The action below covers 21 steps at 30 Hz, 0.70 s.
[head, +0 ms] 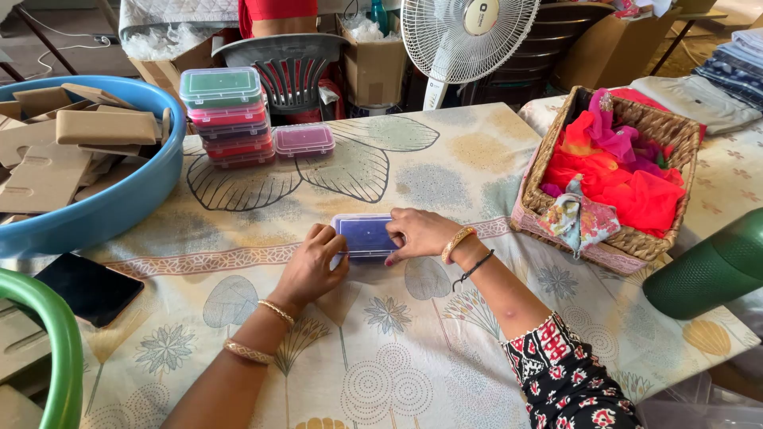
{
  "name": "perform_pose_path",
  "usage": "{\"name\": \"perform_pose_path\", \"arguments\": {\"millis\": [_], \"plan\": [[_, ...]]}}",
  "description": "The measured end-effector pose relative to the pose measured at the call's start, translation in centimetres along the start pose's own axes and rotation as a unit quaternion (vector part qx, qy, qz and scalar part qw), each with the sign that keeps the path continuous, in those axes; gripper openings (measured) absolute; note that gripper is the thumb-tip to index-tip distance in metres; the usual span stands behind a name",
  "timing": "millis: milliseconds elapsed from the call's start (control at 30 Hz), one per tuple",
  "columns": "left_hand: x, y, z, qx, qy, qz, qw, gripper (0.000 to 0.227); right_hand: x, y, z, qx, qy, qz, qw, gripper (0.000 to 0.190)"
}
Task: The person wipes a small cardboard box with a patterned cloth, then places it aside. Next, the person takes a yellow sheer fabric, lays it on the table, places the box on it, and folds the fabric around the box to wrap it. The wrapped box is set down on the table.
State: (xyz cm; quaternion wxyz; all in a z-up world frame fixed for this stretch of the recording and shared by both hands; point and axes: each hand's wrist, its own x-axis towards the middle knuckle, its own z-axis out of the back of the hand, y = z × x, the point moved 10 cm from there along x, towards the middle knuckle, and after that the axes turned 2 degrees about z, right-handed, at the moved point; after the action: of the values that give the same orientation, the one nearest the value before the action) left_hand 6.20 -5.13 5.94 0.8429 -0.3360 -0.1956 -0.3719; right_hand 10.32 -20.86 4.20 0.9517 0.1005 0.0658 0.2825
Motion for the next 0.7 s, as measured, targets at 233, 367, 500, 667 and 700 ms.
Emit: {"name": "perform_pose_path", "arguments": {"millis": [233,367,500,667,700], "plan": [[-0.2,0.7,-0.5,0.013,0.049,-0.013,0.999,0.034,-0.1,-0.2,0.2,-0.016,-0.004,0.015,1.0,0.057],[-0.2,0.3,-0.5,0.017,0.043,-0.023,0.999,0.033,0.0,-0.1,-0.1,-0.02,-0.016,0.03,0.999,0.057],[-0.2,0.4,-0.7,0.021,0.045,-0.007,0.999,0.03,0.4,-0.6,-0.7,0.002,-0.005,0.014,1.0,0.057],[-0.1,0.3,-0.6,0.024,0.045,0.002,0.999,0.032,0.7,-0.2,-1.3,-0.006,-0.022,0.03,0.999,0.05],[-0.1,0.3,-0.6,0.024,0.047,0.003,0.999,0.033,0.7,-0.1,-1.3,-0.015,-0.024,0.024,0.999,0.046]]}}
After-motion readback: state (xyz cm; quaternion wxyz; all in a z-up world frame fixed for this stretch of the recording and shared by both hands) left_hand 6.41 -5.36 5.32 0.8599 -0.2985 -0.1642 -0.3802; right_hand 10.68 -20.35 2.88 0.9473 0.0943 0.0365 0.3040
